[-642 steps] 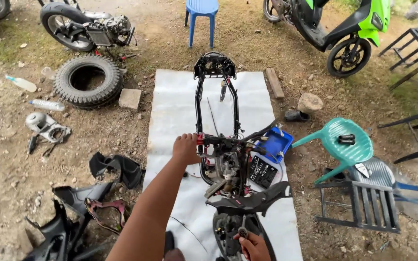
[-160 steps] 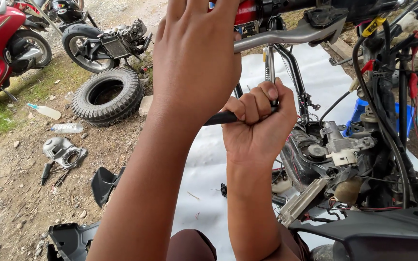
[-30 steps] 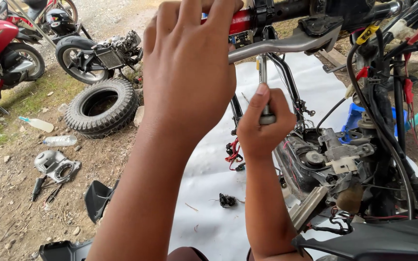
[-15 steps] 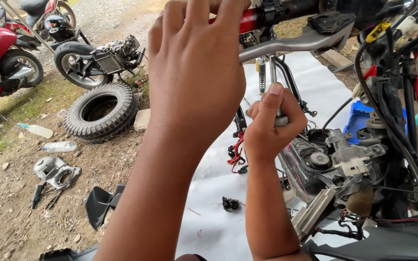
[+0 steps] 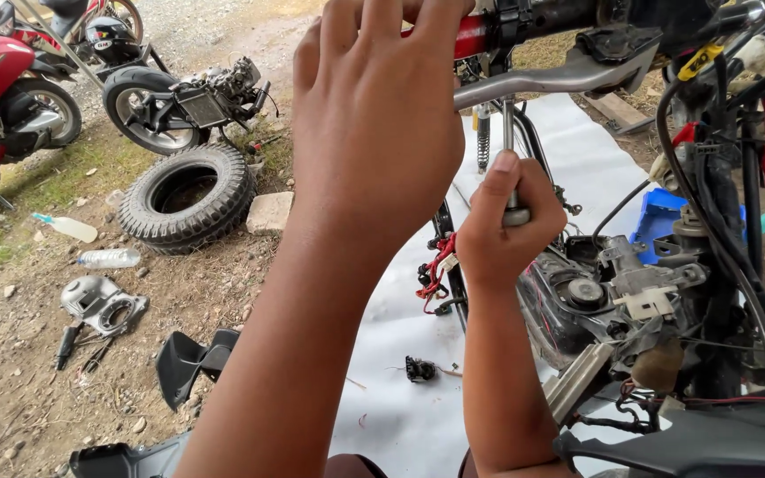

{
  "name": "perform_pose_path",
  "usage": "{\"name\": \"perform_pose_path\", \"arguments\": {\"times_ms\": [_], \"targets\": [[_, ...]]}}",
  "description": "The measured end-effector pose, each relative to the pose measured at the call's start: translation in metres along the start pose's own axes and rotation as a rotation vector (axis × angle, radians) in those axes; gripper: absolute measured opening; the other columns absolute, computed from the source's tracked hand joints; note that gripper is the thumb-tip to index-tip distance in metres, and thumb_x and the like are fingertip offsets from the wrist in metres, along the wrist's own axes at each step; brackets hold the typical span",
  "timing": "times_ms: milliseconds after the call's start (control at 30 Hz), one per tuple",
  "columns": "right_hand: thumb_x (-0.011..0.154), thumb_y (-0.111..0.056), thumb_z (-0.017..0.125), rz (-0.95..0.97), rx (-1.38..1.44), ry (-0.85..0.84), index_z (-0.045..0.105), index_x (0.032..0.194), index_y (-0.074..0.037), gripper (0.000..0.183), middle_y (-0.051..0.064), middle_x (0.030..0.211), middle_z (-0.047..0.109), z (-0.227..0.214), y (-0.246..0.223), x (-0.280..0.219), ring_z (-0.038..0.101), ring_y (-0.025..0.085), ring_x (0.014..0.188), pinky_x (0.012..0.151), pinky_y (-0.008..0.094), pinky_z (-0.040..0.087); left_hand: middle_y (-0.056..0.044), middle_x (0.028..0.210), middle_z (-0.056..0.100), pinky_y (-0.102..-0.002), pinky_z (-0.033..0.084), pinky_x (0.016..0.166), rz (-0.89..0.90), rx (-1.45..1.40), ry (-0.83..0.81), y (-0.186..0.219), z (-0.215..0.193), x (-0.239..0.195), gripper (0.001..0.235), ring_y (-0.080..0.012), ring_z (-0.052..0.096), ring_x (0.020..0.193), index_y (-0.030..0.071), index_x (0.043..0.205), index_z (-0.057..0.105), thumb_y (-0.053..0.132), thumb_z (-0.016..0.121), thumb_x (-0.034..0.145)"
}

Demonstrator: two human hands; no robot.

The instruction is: The person uses a wrench to tighten bolts on the handlebar of a motorcycle frame. They then switch to a socket wrench to work on the front fork area and handlebar assembly, manipulating various tools and parts while sitting on a white sheet.

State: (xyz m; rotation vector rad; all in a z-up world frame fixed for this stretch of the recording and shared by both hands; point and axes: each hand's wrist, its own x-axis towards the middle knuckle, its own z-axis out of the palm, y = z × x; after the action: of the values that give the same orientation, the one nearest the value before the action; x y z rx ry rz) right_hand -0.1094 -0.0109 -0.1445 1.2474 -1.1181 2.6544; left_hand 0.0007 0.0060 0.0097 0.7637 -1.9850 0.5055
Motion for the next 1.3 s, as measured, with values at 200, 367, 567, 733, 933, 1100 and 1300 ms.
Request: {"name": "perform_pose_path", "arguments": {"times_ms": [200, 367, 567, 733, 933, 1100, 1300], "targets": [[0.112, -0.026, 0.06, 0.148, 0.208, -0.077, 0.045, 0.073, -0.006, 0.046, -0.003, 0.061, 0.039, -0.018, -0.016, 0.01, 0.034, 0.008, 0.054, 0.055, 0.031, 0.033, -0.011, 0.127, 0.062, -0.056, 0.04, 0.104, 0.007, 0.038, 0.038, -0.006, 0.011, -0.004, 0.048, -0.0369, 0.053, 0.125, 0.015, 0.132, 0.061, 0.002, 0.066, 0.085], [0.106, -0.026, 0.063, 0.445, 0.531, -0.007, 0.04, 0.07, -0.011, 0.045, -0.004, 0.062, 0.026, -0.037, -0.016, 0.006, 0.014, 0.008, 0.049, 0.051, 0.032, 0.02, -0.014, 0.12, 0.066, -0.055, 0.042, 0.1, 0.005, 0.077, 0.026, -0.007, 0.01, -0.004, 0.048, -0.0384, 0.056, 0.121, 0.012, 0.126, 0.064, 0.0, 0.067, 0.079], [0.103, -0.039, 0.062, 0.611, 0.707, -0.002, 0.04, 0.077, -0.014, 0.043, -0.006, 0.057, 0.019, -0.057, 0.001, 0.0, 0.01, 0.01, 0.053, 0.058, 0.034, 0.018, -0.012, 0.111, 0.068, -0.054, 0.042, 0.095, 0.049, 0.049, 0.038, -0.013, 0.018, -0.01, 0.038, -0.038, 0.059, 0.112, 0.01, 0.118, 0.065, 0.0, 0.068, 0.081], [0.102, -0.048, 0.052, 0.523, 0.736, -0.117, 0.052, 0.089, -0.009, 0.041, -0.003, 0.063, 0.026, -0.061, -0.002, -0.007, 0.019, 0.012, 0.057, 0.067, 0.035, 0.025, -0.014, 0.106, 0.069, -0.053, 0.044, 0.093, 0.058, 0.092, 0.067, -0.013, 0.018, -0.007, 0.031, -0.0396, 0.061, 0.106, 0.007, 0.108, 0.067, 0.006, 0.071, 0.078], [0.101, -0.043, 0.052, 0.576, 0.728, -0.151, 0.058, 0.106, -0.005, 0.039, 0.004, 0.076, 0.045, -0.063, 0.008, -0.029, 0.038, 0.017, 0.073, 0.078, 0.037, 0.034, -0.017, 0.085, 0.071, -0.052, 0.052, 0.073, -0.049, 0.111, -0.033, -0.01, 0.017, -0.001, 0.013, -0.0421, 0.068, 0.082, 0.006, 0.087, 0.071, 0.007, 0.07, 0.074], [0.102, -0.038, 0.053, 0.691, 0.723, -0.146, 0.06, 0.105, -0.003, 0.036, 0.003, 0.077, 0.046, -0.078, 0.041, -0.065, 0.038, 0.016, 0.071, 0.073, 0.035, 0.033, -0.017, 0.08, 0.07, -0.053, 0.051, 0.068, 0.025, 0.142, 0.035, -0.022, 0.027, 0.001, 0.009, -0.0411, 0.067, 0.076, 0.005, 0.086, 0.072, 0.006, 0.071, 0.077], [0.102, -0.029, 0.053, 0.78, 0.646, -0.132, 0.059, 0.103, -0.003, 0.027, 0.001, 0.07, 0.041, -0.098, 0.079, -0.101, 0.036, 0.014, 0.066, 0.067, 0.032, 0.032, -0.014, 0.076, 0.069, -0.052, 0.046, 0.065, 0.153, 0.233, 0.047, -0.031, 0.031, 0.006, 0.013, -0.0388, 0.066, 0.071, 0.006, 0.084, 0.073, 0.008, 0.074, 0.072]]}}
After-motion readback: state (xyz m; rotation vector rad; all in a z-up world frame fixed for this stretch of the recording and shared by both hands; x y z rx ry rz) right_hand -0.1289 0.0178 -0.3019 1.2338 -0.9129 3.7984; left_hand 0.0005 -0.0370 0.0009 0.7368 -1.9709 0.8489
